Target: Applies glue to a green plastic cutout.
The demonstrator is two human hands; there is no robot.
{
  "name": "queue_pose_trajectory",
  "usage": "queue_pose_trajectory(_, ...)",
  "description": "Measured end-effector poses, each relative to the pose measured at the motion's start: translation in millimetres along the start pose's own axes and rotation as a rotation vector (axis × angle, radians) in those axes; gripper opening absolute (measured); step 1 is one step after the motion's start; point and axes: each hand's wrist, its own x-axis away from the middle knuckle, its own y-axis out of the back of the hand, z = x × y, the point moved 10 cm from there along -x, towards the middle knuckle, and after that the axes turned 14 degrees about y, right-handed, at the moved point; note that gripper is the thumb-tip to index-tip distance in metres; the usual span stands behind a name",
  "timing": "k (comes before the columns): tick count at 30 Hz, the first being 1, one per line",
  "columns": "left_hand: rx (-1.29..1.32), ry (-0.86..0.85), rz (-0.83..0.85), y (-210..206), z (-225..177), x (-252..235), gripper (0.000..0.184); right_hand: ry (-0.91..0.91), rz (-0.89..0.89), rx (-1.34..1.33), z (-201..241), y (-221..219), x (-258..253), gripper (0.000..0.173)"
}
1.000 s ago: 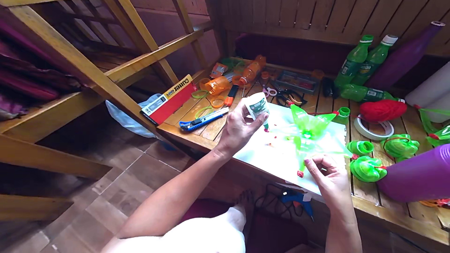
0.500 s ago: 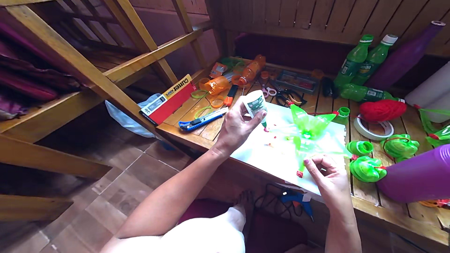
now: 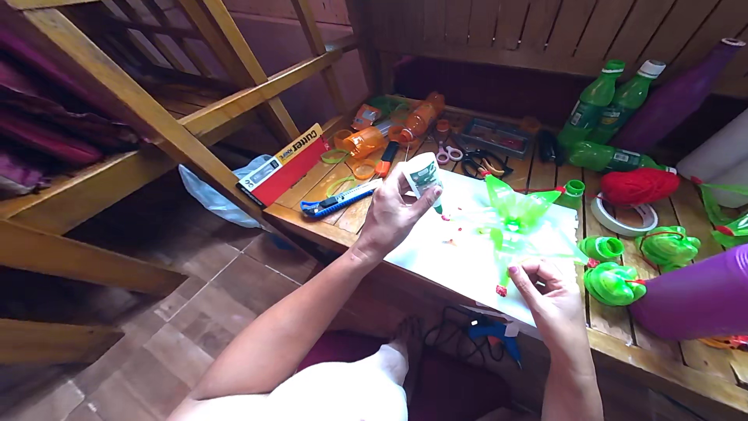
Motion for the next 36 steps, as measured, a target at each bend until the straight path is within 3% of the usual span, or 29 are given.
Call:
queue_pose_trajectory(17,0.047,-0.037,0.004,-4.8,-2.6,11.2,0.039,-0.011,-0.002,0.015,-1.5,0.6,0.3,0.014)
queue_pose_trajectory(36,-0.084,-0.177,-0.025,-12.8,-16.0,20.0,0.038,-0.019,0.021,0.039,-0.6,0.4,0.5,0.016)
